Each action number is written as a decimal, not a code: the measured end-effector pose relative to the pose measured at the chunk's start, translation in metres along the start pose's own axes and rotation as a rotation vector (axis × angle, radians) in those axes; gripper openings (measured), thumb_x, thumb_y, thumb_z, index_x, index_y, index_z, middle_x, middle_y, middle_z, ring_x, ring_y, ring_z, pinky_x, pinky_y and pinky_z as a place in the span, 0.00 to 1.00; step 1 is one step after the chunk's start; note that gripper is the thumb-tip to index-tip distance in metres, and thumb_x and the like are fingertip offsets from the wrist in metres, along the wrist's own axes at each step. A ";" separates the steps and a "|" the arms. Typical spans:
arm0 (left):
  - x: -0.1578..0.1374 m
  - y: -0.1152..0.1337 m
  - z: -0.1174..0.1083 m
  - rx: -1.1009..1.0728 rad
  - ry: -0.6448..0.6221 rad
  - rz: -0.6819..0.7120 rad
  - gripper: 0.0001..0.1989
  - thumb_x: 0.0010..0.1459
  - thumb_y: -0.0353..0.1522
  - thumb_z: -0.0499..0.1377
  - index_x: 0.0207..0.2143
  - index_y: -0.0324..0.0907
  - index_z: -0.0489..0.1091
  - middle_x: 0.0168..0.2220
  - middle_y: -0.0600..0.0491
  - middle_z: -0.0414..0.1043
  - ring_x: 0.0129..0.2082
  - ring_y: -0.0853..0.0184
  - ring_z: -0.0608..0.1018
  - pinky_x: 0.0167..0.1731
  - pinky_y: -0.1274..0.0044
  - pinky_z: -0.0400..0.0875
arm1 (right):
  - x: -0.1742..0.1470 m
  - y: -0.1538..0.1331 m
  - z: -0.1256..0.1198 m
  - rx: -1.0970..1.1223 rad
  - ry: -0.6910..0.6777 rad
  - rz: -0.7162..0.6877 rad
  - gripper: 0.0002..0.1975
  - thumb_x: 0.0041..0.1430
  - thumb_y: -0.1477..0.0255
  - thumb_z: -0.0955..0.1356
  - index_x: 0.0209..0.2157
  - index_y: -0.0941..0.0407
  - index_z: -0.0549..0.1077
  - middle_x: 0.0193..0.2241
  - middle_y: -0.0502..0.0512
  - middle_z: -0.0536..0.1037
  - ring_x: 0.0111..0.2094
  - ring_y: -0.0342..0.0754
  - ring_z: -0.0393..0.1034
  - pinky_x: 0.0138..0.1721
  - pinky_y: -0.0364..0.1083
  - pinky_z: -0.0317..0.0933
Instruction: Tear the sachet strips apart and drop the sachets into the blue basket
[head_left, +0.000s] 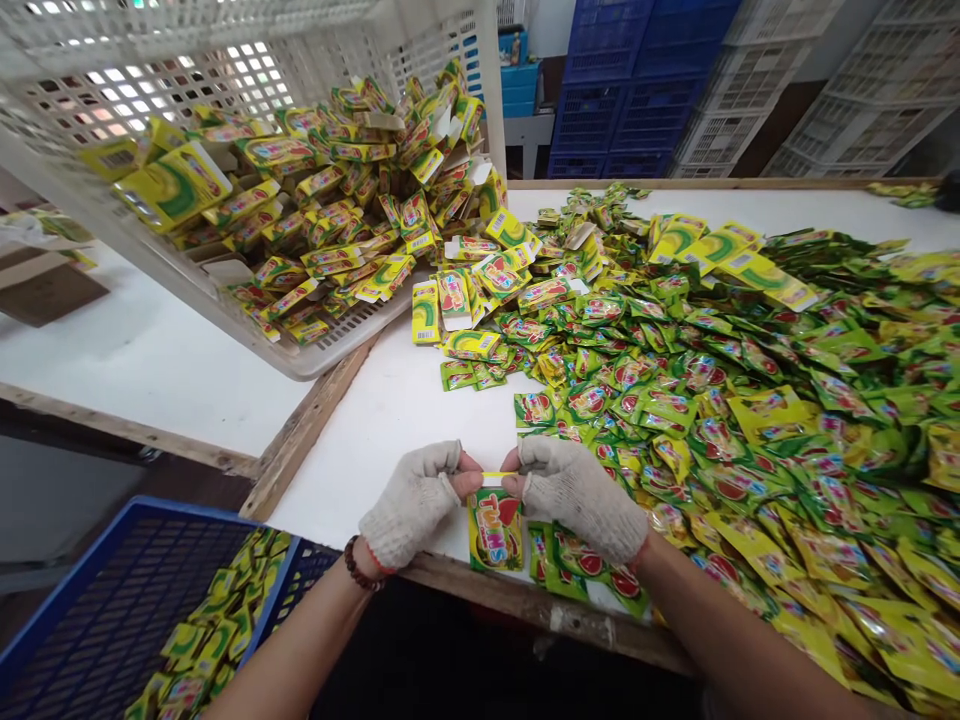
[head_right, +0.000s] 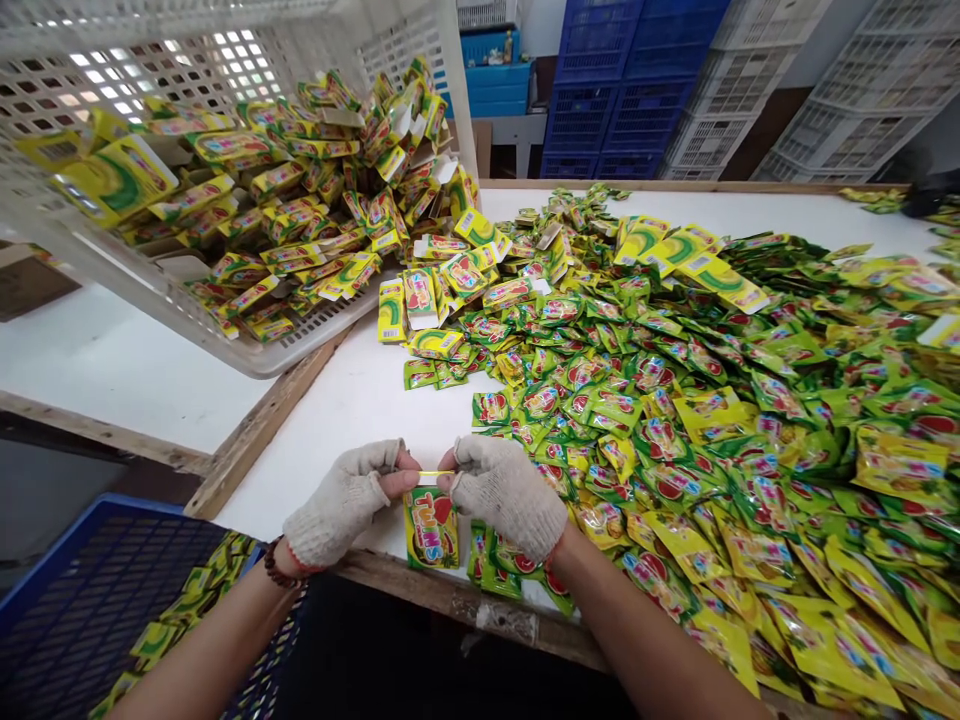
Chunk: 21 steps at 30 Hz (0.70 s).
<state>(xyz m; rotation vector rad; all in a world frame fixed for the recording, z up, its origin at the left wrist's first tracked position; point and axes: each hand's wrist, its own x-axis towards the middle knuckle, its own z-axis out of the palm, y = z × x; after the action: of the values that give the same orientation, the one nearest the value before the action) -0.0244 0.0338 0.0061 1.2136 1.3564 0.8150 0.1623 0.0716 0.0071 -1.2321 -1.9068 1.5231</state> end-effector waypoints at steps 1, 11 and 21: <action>0.000 0.000 -0.001 0.012 0.003 0.010 0.11 0.50 0.37 0.60 0.28 0.36 0.69 0.23 0.57 0.65 0.23 0.74 0.64 0.25 0.81 0.60 | 0.000 -0.001 -0.002 -0.039 0.002 -0.008 0.08 0.51 0.68 0.65 0.27 0.59 0.72 0.20 0.49 0.71 0.21 0.39 0.63 0.22 0.37 0.57; -0.025 -0.007 0.011 0.401 0.022 0.420 0.09 0.55 0.35 0.57 0.32 0.39 0.72 0.30 0.50 0.70 0.32 0.68 0.71 0.33 0.77 0.66 | -0.017 -0.003 -0.044 -0.428 -0.408 -0.222 0.14 0.55 0.68 0.64 0.38 0.57 0.78 0.28 0.53 0.77 0.28 0.42 0.67 0.30 0.39 0.59; -0.079 0.031 -0.068 0.588 0.330 0.087 0.12 0.52 0.31 0.54 0.39 0.47 0.70 0.31 0.55 0.72 0.29 0.66 0.72 0.30 0.76 0.66 | -0.003 0.000 -0.050 -0.195 0.031 -0.040 0.15 0.54 0.64 0.63 0.33 0.58 0.77 0.29 0.53 0.78 0.29 0.44 0.70 0.29 0.40 0.62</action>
<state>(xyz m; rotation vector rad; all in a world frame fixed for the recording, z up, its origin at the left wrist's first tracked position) -0.0924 -0.0235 0.0682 1.6472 1.9083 0.7190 0.2017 0.0969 0.0237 -1.2820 -2.0861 1.3155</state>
